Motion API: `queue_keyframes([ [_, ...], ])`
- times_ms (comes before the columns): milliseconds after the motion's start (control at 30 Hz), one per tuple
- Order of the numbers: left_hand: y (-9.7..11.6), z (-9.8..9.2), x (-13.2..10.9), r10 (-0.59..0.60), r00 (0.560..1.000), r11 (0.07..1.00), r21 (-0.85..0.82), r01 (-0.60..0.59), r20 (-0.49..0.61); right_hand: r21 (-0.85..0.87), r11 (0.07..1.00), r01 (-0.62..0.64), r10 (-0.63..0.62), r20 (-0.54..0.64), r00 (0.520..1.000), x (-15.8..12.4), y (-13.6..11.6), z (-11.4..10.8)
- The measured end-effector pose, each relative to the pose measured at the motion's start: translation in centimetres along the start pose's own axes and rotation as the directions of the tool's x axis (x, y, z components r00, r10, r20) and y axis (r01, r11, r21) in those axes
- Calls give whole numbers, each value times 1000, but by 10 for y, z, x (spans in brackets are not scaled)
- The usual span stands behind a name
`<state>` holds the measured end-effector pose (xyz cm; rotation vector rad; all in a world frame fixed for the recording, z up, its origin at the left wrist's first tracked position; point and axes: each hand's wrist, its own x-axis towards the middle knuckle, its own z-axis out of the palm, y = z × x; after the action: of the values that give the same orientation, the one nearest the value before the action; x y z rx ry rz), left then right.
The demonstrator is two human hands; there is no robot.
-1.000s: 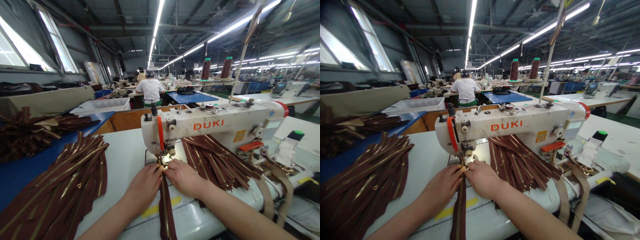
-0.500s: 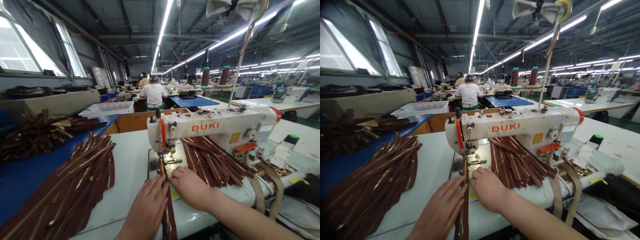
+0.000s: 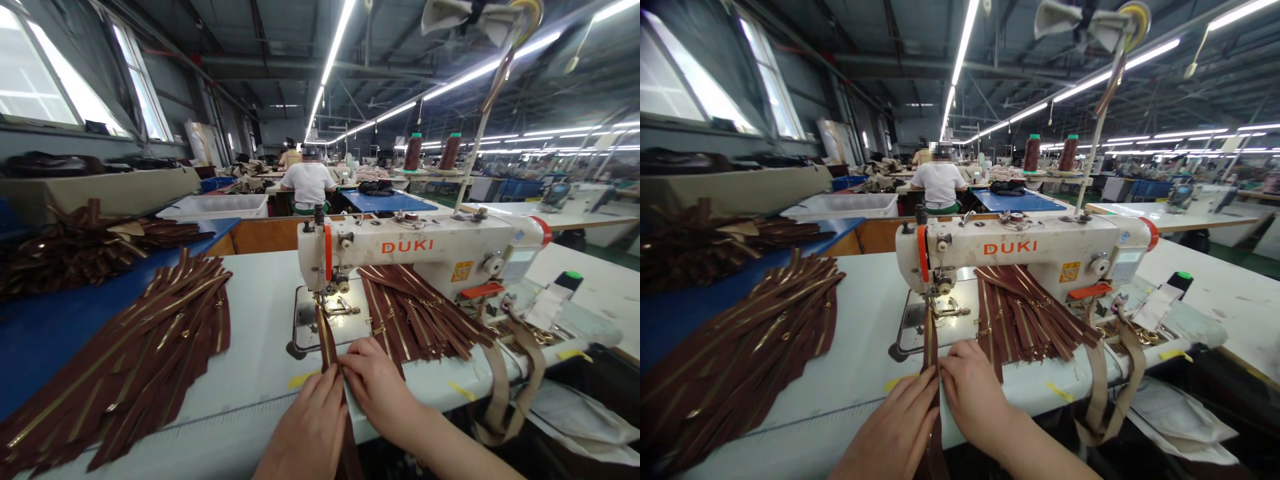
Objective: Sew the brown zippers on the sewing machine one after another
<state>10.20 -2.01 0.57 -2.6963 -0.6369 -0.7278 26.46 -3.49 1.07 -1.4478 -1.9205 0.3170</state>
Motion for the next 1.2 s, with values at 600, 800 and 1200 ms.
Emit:
queue_keyframes([
  [600,1,-5,13,-112,982,973,-185,139,149,61,997,42,-43,15,999,0,3,3],
  [800,-1,-4,11,-56,994,978,-195,73,91,-52,996,73,-69,68,995,1,2,2],
  [1200,-11,-9,8,-71,997,927,-366,80,38,-325,916,234,-164,228,960,5,4,-2],
])
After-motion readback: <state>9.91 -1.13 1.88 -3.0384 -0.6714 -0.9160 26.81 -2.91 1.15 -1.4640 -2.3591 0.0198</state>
